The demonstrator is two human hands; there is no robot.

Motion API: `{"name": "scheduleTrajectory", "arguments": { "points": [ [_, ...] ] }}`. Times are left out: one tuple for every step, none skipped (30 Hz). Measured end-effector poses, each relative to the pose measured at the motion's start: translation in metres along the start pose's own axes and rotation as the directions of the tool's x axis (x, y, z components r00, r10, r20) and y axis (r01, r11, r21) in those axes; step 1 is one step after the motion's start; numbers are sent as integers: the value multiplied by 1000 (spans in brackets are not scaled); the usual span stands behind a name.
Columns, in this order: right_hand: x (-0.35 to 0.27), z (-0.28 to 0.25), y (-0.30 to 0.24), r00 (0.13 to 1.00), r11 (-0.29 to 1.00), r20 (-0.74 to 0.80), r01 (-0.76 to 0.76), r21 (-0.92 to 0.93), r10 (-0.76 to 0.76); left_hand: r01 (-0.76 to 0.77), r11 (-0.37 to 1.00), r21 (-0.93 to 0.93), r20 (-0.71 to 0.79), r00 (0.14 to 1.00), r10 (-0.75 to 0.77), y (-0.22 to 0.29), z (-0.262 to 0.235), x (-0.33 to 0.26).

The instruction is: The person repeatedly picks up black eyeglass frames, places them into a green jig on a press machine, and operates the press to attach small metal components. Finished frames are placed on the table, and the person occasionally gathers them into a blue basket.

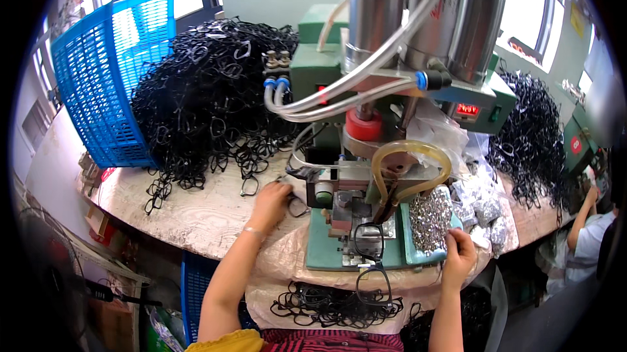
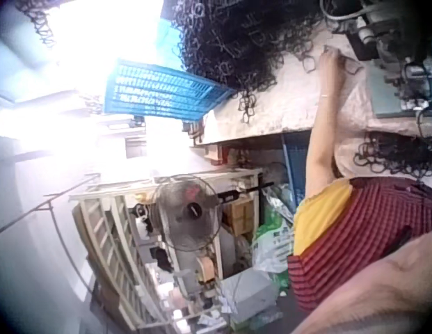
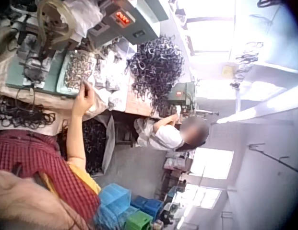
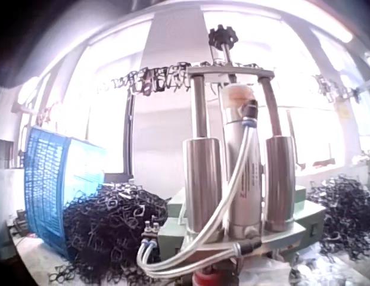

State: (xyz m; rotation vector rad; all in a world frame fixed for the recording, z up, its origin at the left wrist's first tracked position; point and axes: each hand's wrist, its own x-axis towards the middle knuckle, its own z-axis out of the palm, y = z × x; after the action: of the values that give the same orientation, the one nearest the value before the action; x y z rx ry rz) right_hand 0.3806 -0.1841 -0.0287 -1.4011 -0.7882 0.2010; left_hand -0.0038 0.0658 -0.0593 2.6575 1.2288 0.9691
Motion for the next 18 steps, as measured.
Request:
{"name": "scheduleTrajectory", "arguments": {
  "points": [
    [-6,-14,5,998,993,4,55,-106,-55,47,998,-48,-74,996,-50,-3,-10,-20],
    [-10,-26,3,1000,988,0,30,-149,-30,95,994,-61,-127,987,-103,0,-20,-30],
    [-15,-38,-3,1000,981,-6,3,-192,-5,142,987,-78,-179,972,-154,0,-28,-39],
    [-18,-39,-15,999,986,4,-32,-166,34,317,890,-329,-168,907,-386,-9,-35,-49],
    [-18,-36,-24,999,980,42,-12,-201,21,457,698,-552,-90,799,-594,-13,-40,-51],
    [-19,-25,-32,993,975,102,78,-209,-57,481,578,-660,-24,755,-655,-15,-44,-52],
    [-18,-9,-42,976,962,161,176,-209,-143,489,445,-750,45,709,-703,-9,-51,-46],
    [-12,10,-59,947,957,251,245,-157,-202,533,424,-732,82,687,-722,0,-53,-37],
    [-6,29,-74,904,944,333,315,-98,-268,517,412,-750,98,703,-704,5,-46,-31],
    [2,49,-87,881,935,365,348,-65,-302,502,404,-764,107,718,-688,13,-42,-28],
    [7,66,-99,850,923,401,383,-28,-341,486,395,-780,112,729,-676,22,-39,-26],
    [6,81,-99,885,962,381,271,43,-267,405,448,-797,41,776,-629,37,-32,-19],
    [6,94,-96,907,980,374,156,127,-193,321,499,-805,-39,810,-585,51,-27,-17],
    [2,102,-99,915,979,366,112,172,-169,256,486,-835,-100,799,-593,57,-24,-23],
    [-4,108,-98,923,976,361,62,208,-135,198,468,-861,-148,783,-604,64,-19,-30],
    [-7,111,-98,928,969,360,11,245,-101,178,411,-894,-133,772,-622,71,-21,-37],
    [-8,110,-97,924,966,375,-31,258,-71,154,389,-908,-135,772,-622,81,-21,-39],
    [-8,109,-98,921,960,388,-81,268,-30,139,366,-920,-131,772,-621,91,-24,-39]
  ]
}}
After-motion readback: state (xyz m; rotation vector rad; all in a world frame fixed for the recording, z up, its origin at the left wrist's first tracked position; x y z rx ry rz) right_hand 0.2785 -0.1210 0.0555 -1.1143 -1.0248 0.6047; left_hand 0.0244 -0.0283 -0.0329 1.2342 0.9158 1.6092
